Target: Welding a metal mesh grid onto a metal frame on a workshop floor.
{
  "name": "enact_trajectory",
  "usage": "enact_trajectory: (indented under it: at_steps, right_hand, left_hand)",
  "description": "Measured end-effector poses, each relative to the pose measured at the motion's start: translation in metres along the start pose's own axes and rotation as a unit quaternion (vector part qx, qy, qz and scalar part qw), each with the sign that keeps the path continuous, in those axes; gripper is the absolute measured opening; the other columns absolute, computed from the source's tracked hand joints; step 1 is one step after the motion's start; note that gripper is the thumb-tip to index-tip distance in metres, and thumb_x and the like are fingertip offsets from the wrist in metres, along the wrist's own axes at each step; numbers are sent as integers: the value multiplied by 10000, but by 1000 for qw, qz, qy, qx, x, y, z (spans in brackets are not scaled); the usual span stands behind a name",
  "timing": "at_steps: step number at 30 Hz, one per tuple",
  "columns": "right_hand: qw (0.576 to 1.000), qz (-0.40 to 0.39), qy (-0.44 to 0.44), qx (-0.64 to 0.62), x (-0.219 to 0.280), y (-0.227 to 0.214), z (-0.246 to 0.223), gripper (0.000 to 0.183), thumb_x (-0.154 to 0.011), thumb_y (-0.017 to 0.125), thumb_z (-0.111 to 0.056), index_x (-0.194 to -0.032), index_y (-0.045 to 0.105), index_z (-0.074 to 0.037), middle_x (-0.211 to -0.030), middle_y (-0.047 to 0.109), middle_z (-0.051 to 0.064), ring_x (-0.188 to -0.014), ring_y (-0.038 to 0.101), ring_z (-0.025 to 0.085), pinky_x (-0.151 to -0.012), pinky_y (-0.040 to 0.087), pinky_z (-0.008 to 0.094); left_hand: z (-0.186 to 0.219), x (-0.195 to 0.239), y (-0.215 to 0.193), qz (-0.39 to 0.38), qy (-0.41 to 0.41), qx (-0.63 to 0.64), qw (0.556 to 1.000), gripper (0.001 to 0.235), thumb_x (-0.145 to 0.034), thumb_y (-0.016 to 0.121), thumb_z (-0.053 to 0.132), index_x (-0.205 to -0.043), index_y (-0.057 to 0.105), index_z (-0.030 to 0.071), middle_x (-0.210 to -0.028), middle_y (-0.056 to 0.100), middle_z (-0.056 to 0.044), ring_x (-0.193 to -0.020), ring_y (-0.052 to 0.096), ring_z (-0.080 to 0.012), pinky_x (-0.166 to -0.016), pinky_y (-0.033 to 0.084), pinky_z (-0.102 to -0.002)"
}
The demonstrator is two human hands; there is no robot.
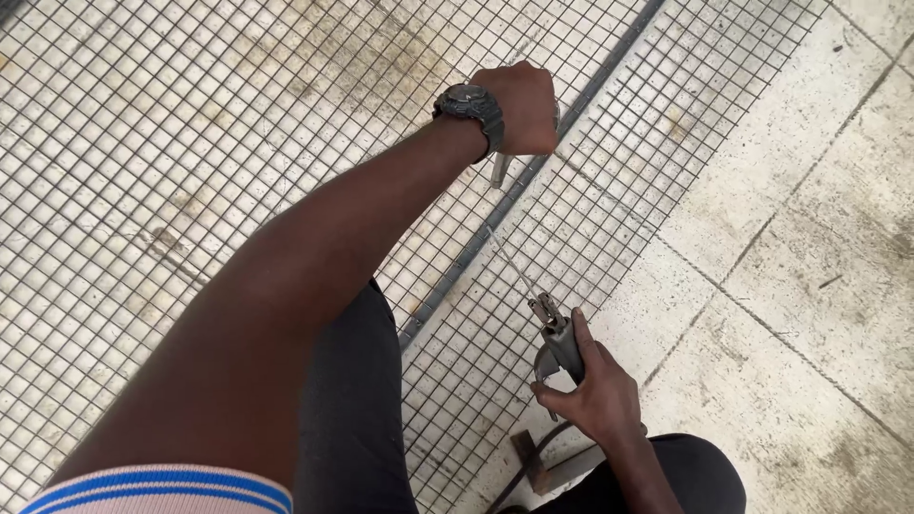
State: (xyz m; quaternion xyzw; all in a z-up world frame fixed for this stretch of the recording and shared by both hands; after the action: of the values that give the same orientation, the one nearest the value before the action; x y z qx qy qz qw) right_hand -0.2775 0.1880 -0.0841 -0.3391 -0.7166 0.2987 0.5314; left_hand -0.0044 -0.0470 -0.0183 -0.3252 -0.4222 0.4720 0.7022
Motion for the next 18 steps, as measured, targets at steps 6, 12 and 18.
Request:
enact_trajectory:
  at_steps: [6,12,18]
  right_hand:
    - [999,33,-36,-11,-4,6,6,1332,-571,916,-475,-1654,184,-216,-1175,693,137,-1003,732,295,-819,621,415]
    - [999,40,-37,-4,0,5,3,1342,-552,919,-472,-1655,194,-228,-1174,697,125,-1003,738,285,-815,626,407]
    - [999,33,-25,19,-1,5,4,1343,-561,915,-482,-1659,186,-228,-1124,701,128,-958,746,286,-789,630,409]
  left_hand:
    - [-9,9,-3,10,-7,26,1000,198,-699,665,231,-747,738,54,-802,739,-143,-713,737,-295,-639,596,-428]
    - [-11,4,3,19,-5,25,999,215,-719,653,230,-793,747,52,-832,737,-151,-745,738,-312,-669,602,-445]
    - [-1,3,3,21,7,23,999,200,-718,649,200,-797,752,48,-884,733,-155,-786,741,-312,-707,601,-438]
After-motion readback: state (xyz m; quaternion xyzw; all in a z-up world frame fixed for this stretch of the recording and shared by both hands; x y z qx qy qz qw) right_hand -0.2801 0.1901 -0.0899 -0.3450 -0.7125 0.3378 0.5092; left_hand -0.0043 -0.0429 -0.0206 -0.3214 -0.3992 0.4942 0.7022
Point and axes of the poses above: each hand's wrist, its own x-axis away from the middle knuckle, its own y-axis out of the palm, z = x × y, the point moved 5 cm from there along -x, towards the middle knuckle
